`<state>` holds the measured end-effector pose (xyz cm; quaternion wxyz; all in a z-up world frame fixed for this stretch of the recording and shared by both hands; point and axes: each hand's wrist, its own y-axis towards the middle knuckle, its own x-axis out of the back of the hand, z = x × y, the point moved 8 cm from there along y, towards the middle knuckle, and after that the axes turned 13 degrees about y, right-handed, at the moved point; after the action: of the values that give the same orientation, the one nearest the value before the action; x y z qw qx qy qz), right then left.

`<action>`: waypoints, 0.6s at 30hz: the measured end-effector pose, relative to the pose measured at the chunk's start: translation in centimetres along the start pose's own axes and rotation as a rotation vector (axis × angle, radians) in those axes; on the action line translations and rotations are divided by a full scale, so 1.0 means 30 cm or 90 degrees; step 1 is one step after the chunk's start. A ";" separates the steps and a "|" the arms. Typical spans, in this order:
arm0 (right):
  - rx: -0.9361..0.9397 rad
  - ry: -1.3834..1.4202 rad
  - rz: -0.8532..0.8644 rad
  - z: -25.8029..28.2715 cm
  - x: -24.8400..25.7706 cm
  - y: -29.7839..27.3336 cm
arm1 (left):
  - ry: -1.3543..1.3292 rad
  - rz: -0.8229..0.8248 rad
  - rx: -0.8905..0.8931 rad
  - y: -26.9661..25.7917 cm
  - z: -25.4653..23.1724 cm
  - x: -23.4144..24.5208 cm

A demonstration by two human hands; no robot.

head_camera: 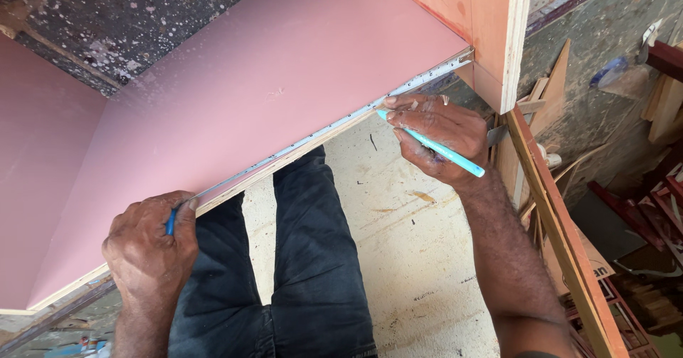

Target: The person measures and marks a pink wooden cabinet using a tape measure, a square ruler, and a pencil. They measure the interior and exterior edges of the cabinet, marking lines for cuts or assembly.

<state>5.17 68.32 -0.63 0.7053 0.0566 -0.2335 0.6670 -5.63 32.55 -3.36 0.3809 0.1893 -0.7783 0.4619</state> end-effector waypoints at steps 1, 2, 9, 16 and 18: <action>0.004 -0.004 0.001 0.001 -0.001 0.001 | 0.000 0.001 0.001 0.001 0.001 -0.001; 0.007 -0.008 0.001 0.002 -0.003 0.001 | 0.000 0.001 -0.001 0.001 -0.001 -0.001; 0.012 -0.007 -0.009 0.001 -0.002 0.000 | -0.009 -0.003 0.000 0.005 -0.004 0.005; 0.013 -0.018 -0.008 0.001 -0.004 -0.002 | -0.014 0.009 0.012 0.009 -0.010 0.012; 0.012 -0.018 -0.008 0.002 -0.003 -0.005 | -0.011 0.002 0.013 0.009 -0.013 0.019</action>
<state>5.30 68.20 -0.59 0.7054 0.0743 -0.2367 0.6639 -6.01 33.07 -2.98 0.3712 0.1960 -0.7771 0.4688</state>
